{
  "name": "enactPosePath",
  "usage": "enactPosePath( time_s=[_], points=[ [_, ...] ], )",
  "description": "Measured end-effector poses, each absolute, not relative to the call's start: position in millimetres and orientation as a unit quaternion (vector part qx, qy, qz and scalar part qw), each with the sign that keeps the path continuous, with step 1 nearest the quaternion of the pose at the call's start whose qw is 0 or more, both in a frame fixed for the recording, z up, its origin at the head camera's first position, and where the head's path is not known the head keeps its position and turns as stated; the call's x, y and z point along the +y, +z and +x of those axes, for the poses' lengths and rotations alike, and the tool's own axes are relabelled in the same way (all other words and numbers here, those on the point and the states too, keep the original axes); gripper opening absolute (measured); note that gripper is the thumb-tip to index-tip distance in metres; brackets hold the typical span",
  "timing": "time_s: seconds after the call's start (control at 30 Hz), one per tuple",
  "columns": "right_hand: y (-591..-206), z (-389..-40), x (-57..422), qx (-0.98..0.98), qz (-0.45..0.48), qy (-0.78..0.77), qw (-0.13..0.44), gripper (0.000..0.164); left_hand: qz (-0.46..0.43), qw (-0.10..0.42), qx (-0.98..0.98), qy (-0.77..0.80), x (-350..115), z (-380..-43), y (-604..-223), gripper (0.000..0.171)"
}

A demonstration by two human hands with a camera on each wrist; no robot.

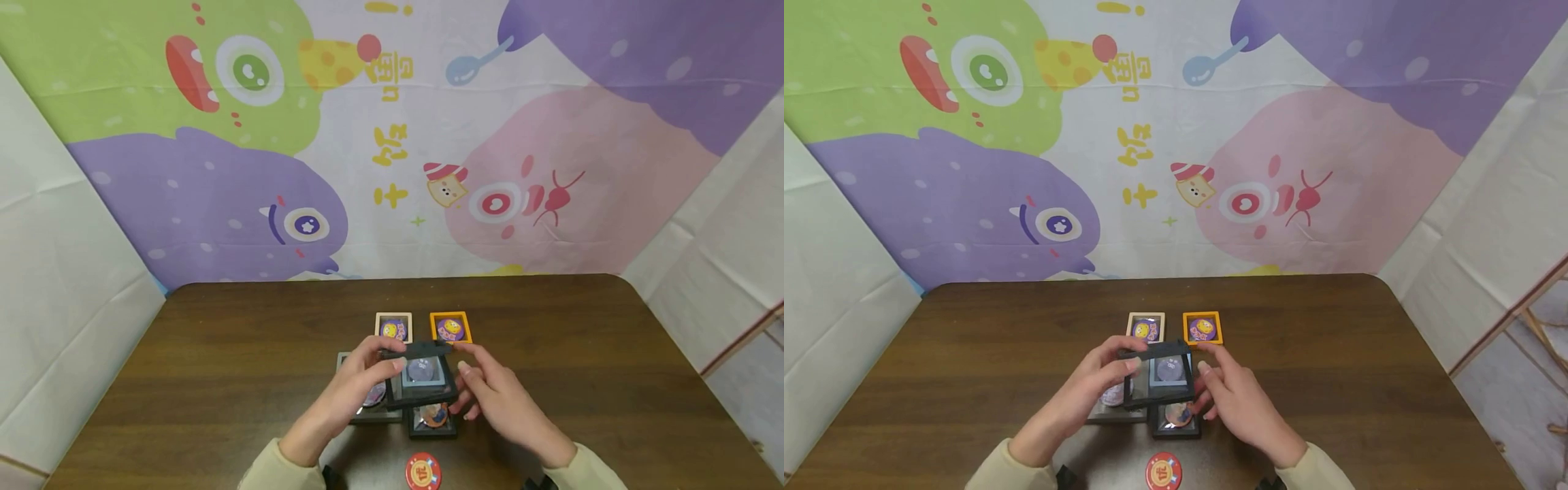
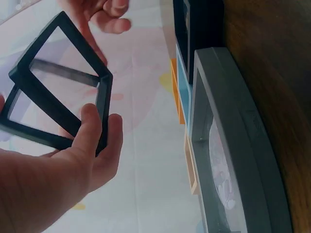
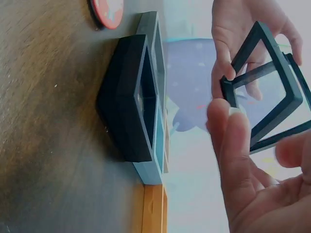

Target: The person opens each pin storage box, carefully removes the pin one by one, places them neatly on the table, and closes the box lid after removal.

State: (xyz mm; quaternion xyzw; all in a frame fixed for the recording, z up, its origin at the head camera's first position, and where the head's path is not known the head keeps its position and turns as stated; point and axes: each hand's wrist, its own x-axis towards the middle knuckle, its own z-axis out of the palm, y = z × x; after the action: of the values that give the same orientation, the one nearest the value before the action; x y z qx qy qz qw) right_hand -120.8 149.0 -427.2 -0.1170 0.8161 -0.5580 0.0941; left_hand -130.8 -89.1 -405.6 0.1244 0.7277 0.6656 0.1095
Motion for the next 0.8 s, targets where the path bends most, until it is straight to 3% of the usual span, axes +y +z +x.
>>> enactPosePath(
  time_s=[0.23,0.47,0.63,0.73,0.8],
  points=[
    [-420,-118,149,0.787,-0.083,-0.607,0.071,0.044,0.179,0.116,0.722,0.659,-84,-130,-409,0.037],
    [-420,-119,149,0.797,-0.073,-0.594,0.083,0.045,0.238,0.119,0.736,0.622,-85,-131,-413,0.043],
    [-420,-120,149,0.808,-0.063,-0.579,0.093,0.049,0.275,0.123,0.7,0.648,-82,-131,-416,0.069],
    [-420,-120,149,0.81,-0.06,-0.578,0.087,0.049,0.245,0.147,0.672,0.683,-80,-130,-416,0.091],
    [-421,-120,148,0.804,-0.057,-0.586,0.079,0.05,0.204,0.164,0.677,0.688,-80,-129,-415,0.095]
  ],
)
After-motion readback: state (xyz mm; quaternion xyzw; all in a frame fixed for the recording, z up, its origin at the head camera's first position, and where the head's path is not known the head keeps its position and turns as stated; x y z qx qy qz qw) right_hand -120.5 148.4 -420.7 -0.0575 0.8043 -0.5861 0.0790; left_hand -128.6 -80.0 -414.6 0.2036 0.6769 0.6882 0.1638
